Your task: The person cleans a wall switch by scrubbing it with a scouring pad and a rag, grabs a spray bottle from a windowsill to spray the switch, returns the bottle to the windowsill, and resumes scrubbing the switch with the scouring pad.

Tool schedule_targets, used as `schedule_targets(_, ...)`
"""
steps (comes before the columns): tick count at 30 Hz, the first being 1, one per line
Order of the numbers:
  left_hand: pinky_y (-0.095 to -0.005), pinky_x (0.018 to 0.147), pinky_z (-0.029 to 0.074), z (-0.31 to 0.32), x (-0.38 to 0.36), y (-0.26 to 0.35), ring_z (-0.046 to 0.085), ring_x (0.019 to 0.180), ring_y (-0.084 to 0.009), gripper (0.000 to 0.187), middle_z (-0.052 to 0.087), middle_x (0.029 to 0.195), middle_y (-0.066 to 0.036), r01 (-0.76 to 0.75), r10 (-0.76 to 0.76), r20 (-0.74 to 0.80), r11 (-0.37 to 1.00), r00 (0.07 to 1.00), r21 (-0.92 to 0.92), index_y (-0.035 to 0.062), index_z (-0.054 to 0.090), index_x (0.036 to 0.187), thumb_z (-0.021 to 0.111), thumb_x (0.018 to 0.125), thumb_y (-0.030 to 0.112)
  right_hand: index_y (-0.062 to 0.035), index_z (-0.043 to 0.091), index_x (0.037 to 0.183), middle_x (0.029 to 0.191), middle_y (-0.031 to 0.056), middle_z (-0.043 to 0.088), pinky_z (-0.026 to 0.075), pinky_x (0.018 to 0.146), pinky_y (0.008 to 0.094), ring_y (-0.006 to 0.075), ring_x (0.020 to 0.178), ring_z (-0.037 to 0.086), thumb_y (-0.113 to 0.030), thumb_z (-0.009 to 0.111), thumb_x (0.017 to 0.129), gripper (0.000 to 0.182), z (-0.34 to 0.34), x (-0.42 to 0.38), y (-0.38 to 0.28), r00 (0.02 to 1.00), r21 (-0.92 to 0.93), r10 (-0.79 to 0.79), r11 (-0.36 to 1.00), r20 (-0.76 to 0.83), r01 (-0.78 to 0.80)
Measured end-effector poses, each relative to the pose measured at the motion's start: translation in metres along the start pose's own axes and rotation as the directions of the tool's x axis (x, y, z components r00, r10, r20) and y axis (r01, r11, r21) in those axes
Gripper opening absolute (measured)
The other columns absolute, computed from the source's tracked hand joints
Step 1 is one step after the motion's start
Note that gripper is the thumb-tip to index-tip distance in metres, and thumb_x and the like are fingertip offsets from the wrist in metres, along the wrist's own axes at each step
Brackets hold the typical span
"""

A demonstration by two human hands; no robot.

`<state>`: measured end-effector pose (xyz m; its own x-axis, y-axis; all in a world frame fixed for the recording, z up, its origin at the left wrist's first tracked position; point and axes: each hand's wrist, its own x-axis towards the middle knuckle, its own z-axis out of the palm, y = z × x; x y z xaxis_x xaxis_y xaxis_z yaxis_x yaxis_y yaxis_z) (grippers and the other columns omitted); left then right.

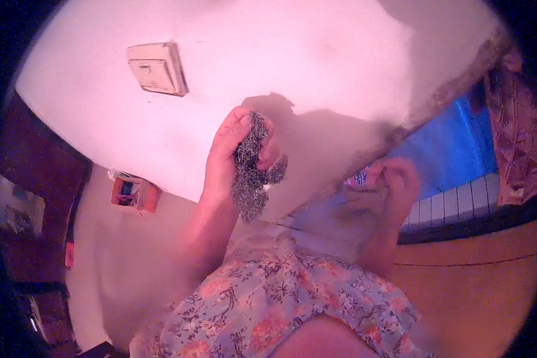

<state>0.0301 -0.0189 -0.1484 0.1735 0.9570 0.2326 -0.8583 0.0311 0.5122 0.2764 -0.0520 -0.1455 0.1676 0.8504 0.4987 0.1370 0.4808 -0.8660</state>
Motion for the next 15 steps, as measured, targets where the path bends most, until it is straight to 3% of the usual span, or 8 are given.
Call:
schedule_targets(3, -0.0253, 0.042, 0.033, 0.002, 0.0, -0.005, 0.042, 0.048, -0.0142, 0.014, 0.046, 0.065, -0.009, 0.038, -0.039, 0.049, 0.999, 0.998, 0.016, 0.004, 0.046, 0.085, 0.047, 0.086, 0.018, -0.0009, 0.053, 0.08, 0.073, 0.0122, 0.059, 0.047, 0.057, 0.0293, 0.0174, 0.059, 0.056, 0.002, 0.046, 0.078, 0.008, 0.008, -0.008, -0.005, 0.997, 0.072, 0.077, 0.995, -0.014, -0.076)
schedule_targets(5, -0.0258, 0.043, 0.033, 0.001, -0.005, -0.01, 0.042, 0.047, -0.0152, 0.016, 0.046, 0.065, -0.01, 0.051, -0.051, -0.008, 0.999, 0.999, -0.016, 0.0035, 0.046, 0.085, 0.047, 0.086, 0.019, -0.0011, 0.054, 0.08, 0.073, 0.0115, 0.059, 0.047, 0.057, 0.0292, 0.0166, 0.059, 0.056, 0.002, 0.046, 0.077, 0.009, 0.009, -0.017, -0.001, 0.992, 0.099, 0.117, 0.989, -0.038, -0.113)
schedule_targets(7, -0.026, 0.042, 0.034, -0.005, -0.012, -0.017, 0.042, 0.048, -0.0157, 0.016, 0.047, 0.066, -0.011, 0.09, -0.089, -0.026, 0.996, 0.996, 0.029, 0.0033, 0.046, 0.085, 0.048, 0.086, 0.02, -0.0012, 0.054, 0.081, 0.073, 0.0099, 0.06, 0.047, 0.058, 0.0286, 0.0153, 0.06, 0.057, 0.002, 0.046, 0.076, 0.01, 0.005, -0.026, 0.008, 0.991, 0.081, 0.114, 0.99, 0.068, -0.119)
schedule_targets(9, -0.0261, 0.042, 0.034, -0.008, -0.019, -0.025, 0.043, 0.048, -0.0161, 0.017, 0.048, 0.066, -0.012, 0.146, -0.144, -0.032, 0.987, 0.989, 0.063, 0.0031, 0.046, 0.085, 0.048, 0.085, 0.02, -0.0012, 0.055, 0.081, 0.074, 0.0092, 0.06, 0.047, 0.058, 0.0282, 0.015, 0.061, 0.057, 0.002, 0.046, 0.076, 0.011, 0.007, -0.036, 0.013, 0.986, 0.057, 0.154, 0.986, 0.07, -0.158)
schedule_targets(11, -0.0235, 0.04, 0.028, -0.01, -0.027, -0.032, 0.037, 0.047, -0.0103, 0.022, 0.042, 0.066, -0.004, 0.136, -0.11, -0.091, 0.922, 0.99, 0.362, 0.0097, 0.043, 0.084, 0.045, 0.087, 0.031, -0.001, 0.055, 0.081, 0.074, 0.0079, 0.059, 0.047, 0.06, 0.0277, 0.0145, 0.062, 0.057, 0.001, 0.045, 0.076, 0.011, 0.015, -0.05, 0.021, 0.969, 0.11, 0.219, 0.967, 0.115, -0.231)
schedule_targets(12, -0.0232, 0.04, 0.029, -0.023, -0.029, -0.035, 0.038, 0.048, -0.0105, 0.023, 0.046, 0.068, -0.005, 0.145, -0.143, -0.033, 0.919, 0.989, 0.367, 0.0083, 0.044, 0.085, 0.047, 0.085, 0.031, -0.0009, 0.056, 0.082, 0.074, 0.0072, 0.059, 0.047, 0.06, 0.0274, 0.0144, 0.063, 0.057, 0.001, 0.046, 0.076, 0.012, 0.022, -0.056, 0.026, 0.963, 0.181, 0.237, 0.949, 0.132, -0.258)
schedule_targets(13, -0.0232, 0.04, 0.029, -0.031, -0.031, -0.035, 0.038, 0.048, -0.0105, 0.023, 0.046, 0.068, -0.005, 0.186, -0.196, -0.01, 0.914, 0.981, 0.36, 0.0083, 0.044, 0.085, 0.047, 0.085, 0.031, -0.0012, 0.056, 0.082, 0.074, 0.0065, 0.059, 0.047, 0.061, 0.0272, 0.0137, 0.064, 0.057, 0.001, 0.046, 0.077, 0.011, 0.027, -0.061, 0.027, 0.953, 0.118, 0.262, 0.953, 0.151, -0.28)
schedule_targets(15, -0.0227, 0.04, 0.029, -0.044, -0.034, -0.036, 0.038, 0.048, -0.0106, 0.023, 0.045, 0.067, -0.006, 0.206, -0.18, -0.099, 0.869, 0.979, 0.45, 0.0081, 0.044, 0.085, 0.047, 0.086, 0.031, -0.0016, 0.056, 0.082, 0.074, 0.0059, 0.059, 0.047, 0.062, 0.0271, 0.0131, 0.064, 0.057, 0.0, 0.047, 0.077, 0.01, 0.04, -0.068, 0.038, 0.944, 0.05, 0.303, 0.949, 0.13, -0.311)
